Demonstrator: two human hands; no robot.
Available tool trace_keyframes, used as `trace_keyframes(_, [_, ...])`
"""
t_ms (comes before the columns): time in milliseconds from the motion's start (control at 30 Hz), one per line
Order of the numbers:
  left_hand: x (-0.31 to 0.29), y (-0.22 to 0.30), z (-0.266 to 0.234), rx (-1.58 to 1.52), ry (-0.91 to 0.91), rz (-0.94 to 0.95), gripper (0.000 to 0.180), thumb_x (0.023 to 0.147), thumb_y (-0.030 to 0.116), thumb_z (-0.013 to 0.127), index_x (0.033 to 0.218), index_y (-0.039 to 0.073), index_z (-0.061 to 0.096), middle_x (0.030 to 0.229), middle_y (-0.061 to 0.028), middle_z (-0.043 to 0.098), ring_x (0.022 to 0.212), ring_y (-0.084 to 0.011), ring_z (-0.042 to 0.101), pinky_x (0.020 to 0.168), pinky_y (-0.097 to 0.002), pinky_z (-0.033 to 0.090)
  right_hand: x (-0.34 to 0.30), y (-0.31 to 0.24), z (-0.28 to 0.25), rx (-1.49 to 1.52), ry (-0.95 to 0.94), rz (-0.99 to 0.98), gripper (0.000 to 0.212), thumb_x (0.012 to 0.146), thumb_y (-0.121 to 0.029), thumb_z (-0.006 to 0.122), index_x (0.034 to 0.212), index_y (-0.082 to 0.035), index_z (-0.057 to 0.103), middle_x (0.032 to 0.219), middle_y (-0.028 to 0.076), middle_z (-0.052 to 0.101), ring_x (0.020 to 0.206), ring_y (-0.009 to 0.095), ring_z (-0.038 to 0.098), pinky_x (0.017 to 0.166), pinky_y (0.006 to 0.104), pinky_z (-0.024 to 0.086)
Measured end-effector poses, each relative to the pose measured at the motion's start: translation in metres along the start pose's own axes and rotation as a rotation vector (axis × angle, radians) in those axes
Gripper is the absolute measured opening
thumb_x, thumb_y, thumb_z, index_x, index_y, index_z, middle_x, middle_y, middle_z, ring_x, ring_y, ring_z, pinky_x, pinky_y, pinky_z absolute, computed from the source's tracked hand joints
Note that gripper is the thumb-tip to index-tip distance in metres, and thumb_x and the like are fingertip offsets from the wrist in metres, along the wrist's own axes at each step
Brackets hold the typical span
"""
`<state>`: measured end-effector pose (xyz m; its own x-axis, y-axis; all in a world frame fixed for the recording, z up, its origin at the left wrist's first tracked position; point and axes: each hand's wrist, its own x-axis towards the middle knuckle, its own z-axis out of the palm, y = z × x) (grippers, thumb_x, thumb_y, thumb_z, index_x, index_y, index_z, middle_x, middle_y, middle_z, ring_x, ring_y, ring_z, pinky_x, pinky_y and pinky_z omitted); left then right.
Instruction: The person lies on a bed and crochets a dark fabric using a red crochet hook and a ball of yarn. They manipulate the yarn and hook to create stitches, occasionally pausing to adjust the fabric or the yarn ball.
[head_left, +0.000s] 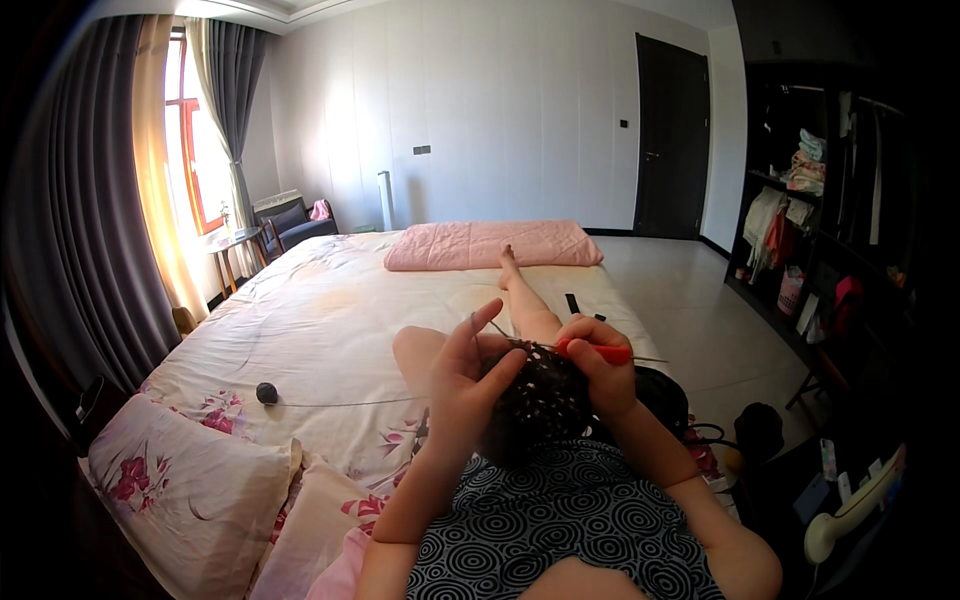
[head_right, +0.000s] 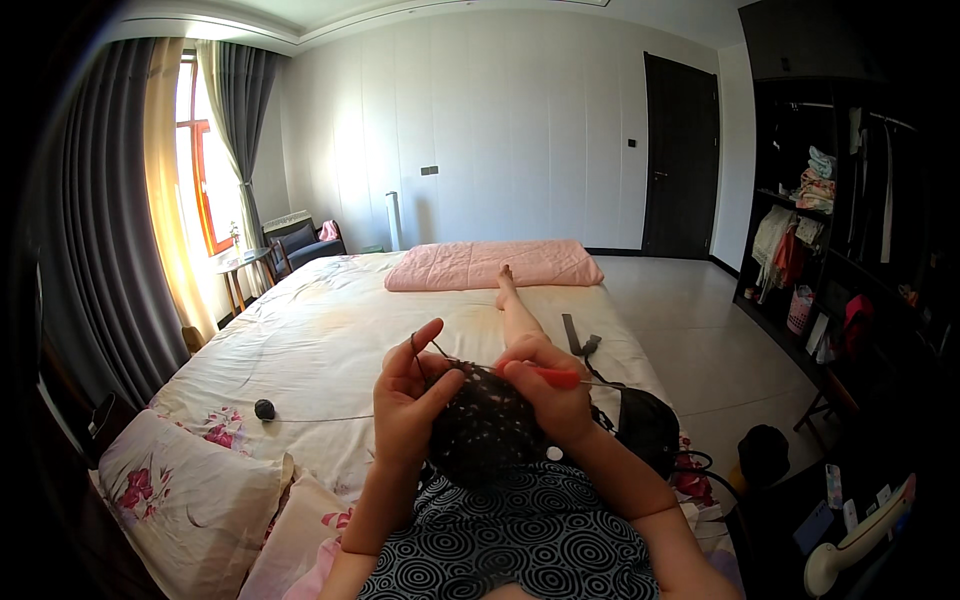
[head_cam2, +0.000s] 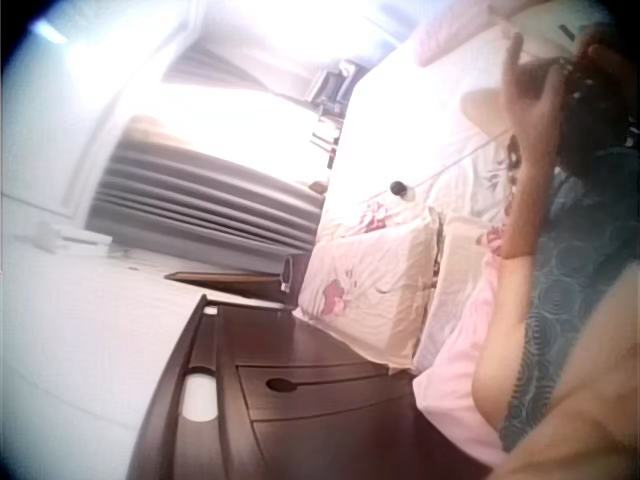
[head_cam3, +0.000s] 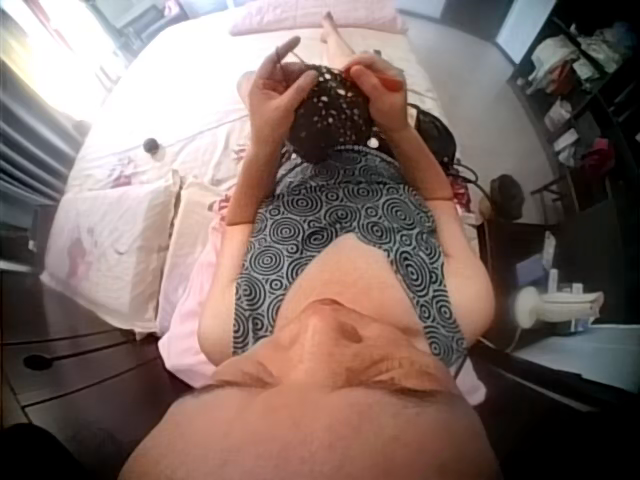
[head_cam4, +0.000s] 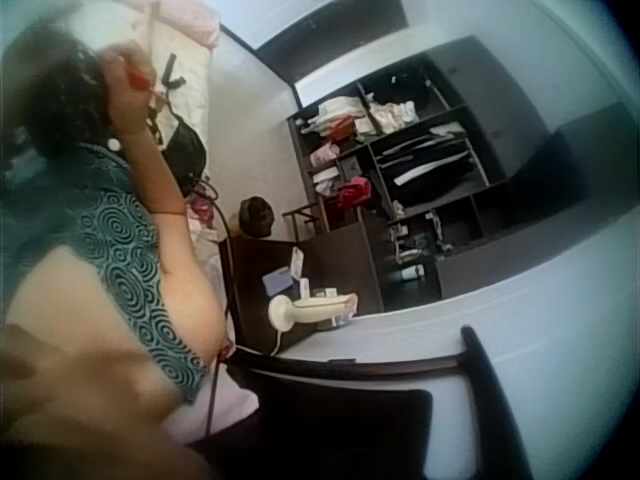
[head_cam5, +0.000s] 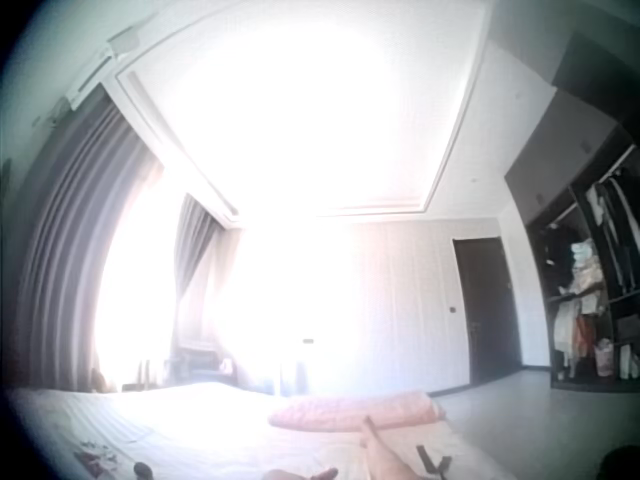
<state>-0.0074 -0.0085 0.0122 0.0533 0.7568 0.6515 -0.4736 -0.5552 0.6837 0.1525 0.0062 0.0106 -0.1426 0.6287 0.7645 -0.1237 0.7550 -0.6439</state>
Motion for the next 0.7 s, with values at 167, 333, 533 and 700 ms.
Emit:
trace_keyframes(167, [-0.004,0.000,0.006,0.178,0.025,0.087,0.062,0.070,-0.010,0.060,0.125,-0.007,0.032,0.077,-0.0058,0.056,0.072,-0.0107,0.055,0.074,-0.0223,0.045,0.002,0.003,-0.001,-0.237,-0.060,-0.204,0.008,0.077,-0.007,0.059,0.079,-0.001,0.055,0.075,0.005,0.052,0.064,0.011,0.047,0.060,0.0215,0.038])
trace_keyframes(333, [-0.004,-0.011,0.003,0.452,0.067,0.234,0.065,0.071,-0.009,0.060,0.127,-0.008,0.027,0.077,-0.0063,0.056,0.072,-0.0106,0.055,0.072,-0.0222,0.045,0.010,0.004,0.003,-0.618,-0.043,-0.701,0.017,0.070,-0.005,0.065,0.085,-0.003,0.057,0.075,0.007,0.052,0.055,0.016,0.049,0.049,0.0246,0.040])
trace_keyframes(533, [0.002,0.000,-0.007,-0.236,-0.117,-0.192,0.059,0.074,-0.005,0.056,0.127,-0.006,0.030,0.076,-0.0044,0.056,0.070,-0.0093,0.054,0.070,-0.0205,0.044,0.013,0.007,0.000,-0.672,-0.044,-0.953,0.024,0.070,-0.014,0.068,0.091,-0.004,0.059,0.077,0.007,0.053,0.057,0.017,0.048,0.050,0.0255,0.040])
trace_keyframes(700, [0.004,0.008,-0.012,-0.295,-0.160,-0.274,0.060,0.073,-0.001,0.058,0.127,-0.005,0.032,0.076,-0.0022,0.055,0.070,-0.0083,0.053,0.067,-0.0182,0.042,0.017,0.005,-0.010,-0.512,-0.103,-0.869,0.021,0.072,-0.020,0.066,0.086,-0.004,0.062,0.075,0.006,0.053,0.064,0.018,0.047,0.056,0.0277,0.039])
